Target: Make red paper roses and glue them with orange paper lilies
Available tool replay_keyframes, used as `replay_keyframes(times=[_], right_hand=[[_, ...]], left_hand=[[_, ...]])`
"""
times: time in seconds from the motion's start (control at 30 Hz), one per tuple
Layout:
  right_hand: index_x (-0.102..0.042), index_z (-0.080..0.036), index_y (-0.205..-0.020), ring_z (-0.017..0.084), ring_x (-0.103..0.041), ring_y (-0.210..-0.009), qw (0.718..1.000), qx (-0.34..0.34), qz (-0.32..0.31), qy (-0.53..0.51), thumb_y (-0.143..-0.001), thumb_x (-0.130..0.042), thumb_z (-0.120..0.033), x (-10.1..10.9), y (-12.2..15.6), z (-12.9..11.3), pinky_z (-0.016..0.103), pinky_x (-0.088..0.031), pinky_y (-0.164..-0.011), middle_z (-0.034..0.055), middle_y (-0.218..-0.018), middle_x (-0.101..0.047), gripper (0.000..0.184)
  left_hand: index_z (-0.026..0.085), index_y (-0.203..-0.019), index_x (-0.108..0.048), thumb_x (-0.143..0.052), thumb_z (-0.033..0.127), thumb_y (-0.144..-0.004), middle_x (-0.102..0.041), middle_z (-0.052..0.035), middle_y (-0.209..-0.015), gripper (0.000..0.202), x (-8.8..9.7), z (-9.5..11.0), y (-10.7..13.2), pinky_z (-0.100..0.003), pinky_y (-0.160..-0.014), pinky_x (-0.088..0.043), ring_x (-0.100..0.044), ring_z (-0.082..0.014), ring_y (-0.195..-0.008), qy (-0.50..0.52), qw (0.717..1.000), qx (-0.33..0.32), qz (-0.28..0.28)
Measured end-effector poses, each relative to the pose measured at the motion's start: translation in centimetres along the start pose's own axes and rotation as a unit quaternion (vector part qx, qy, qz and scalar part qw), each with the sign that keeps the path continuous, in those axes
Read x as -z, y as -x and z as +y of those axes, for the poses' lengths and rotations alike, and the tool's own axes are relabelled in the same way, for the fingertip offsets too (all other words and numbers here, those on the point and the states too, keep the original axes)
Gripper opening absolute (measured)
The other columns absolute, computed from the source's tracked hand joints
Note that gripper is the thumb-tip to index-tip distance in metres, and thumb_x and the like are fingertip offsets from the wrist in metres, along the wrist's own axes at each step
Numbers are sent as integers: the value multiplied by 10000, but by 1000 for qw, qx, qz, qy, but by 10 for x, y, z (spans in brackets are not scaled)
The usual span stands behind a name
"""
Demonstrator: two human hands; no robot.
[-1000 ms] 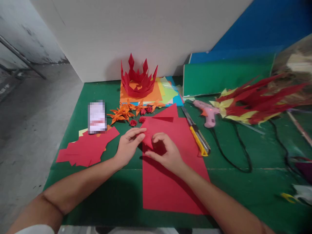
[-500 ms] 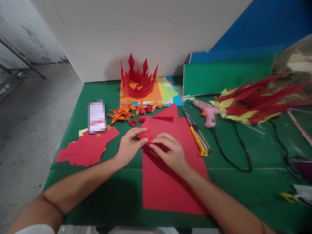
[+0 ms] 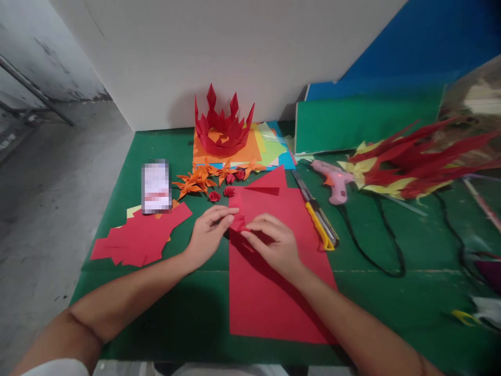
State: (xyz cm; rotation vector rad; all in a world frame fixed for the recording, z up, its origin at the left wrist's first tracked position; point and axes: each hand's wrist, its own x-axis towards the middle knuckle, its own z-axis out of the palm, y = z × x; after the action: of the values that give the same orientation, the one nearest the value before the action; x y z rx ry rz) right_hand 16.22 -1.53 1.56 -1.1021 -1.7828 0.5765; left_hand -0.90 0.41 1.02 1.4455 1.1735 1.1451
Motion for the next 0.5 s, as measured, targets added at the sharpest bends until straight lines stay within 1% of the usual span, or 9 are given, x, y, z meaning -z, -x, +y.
replay_keyframes(times=[0.17, 0.33, 0.43, 0.5], right_hand=[[-690, -216, -816, 125, -585, -651, 1000, 12, -4, 5, -812, -662, -181, 0, 1, 1, 259, -480, -594, 7, -723, -602, 45], [-690, -208, -813, 129, -595, -655, 1000, 16, -5, 11, -817, -652, -179, -1, 1, 1, 263, -485, -598, 13, -727, -612, 48], [-684, -202, -821, 137, -609, -672, 1000, 20, -2, 16, -807, -669, -192, -1, 1, 0, 265, -492, -609, 21, -741, -636, 23], [-684, -203, -830, 146, -618, -681, 1000, 15, 3, 19, -791, -697, -223, -1, 1, -1, 272, -497, -613, 27, -752, -656, 46]], left_hand=[[233, -920, -736, -623, 224, -817, -685, -40, -930, 153, 0, -1, 0, -256, -781, -509, -626, -144, -902, 5, 1000, 1, 12], [249, -928, -745, -615, 207, -811, -661, -46, -1000, 180, -1, -2, 0, -266, -840, -498, -609, -154, -1001, -11, 1000, 23, 5], [243, -937, -743, -622, 223, -805, -642, -56, -1034, 180, -1, -2, 1, -259, -821, -505, -602, -160, -1023, -8, 999, 39, 11], [238, -942, -740, -633, 240, -797, -630, -61, -1042, 180, -1, -3, 1, -256, -803, -512, -598, -164, -1023, 1, 999, 42, 15]])
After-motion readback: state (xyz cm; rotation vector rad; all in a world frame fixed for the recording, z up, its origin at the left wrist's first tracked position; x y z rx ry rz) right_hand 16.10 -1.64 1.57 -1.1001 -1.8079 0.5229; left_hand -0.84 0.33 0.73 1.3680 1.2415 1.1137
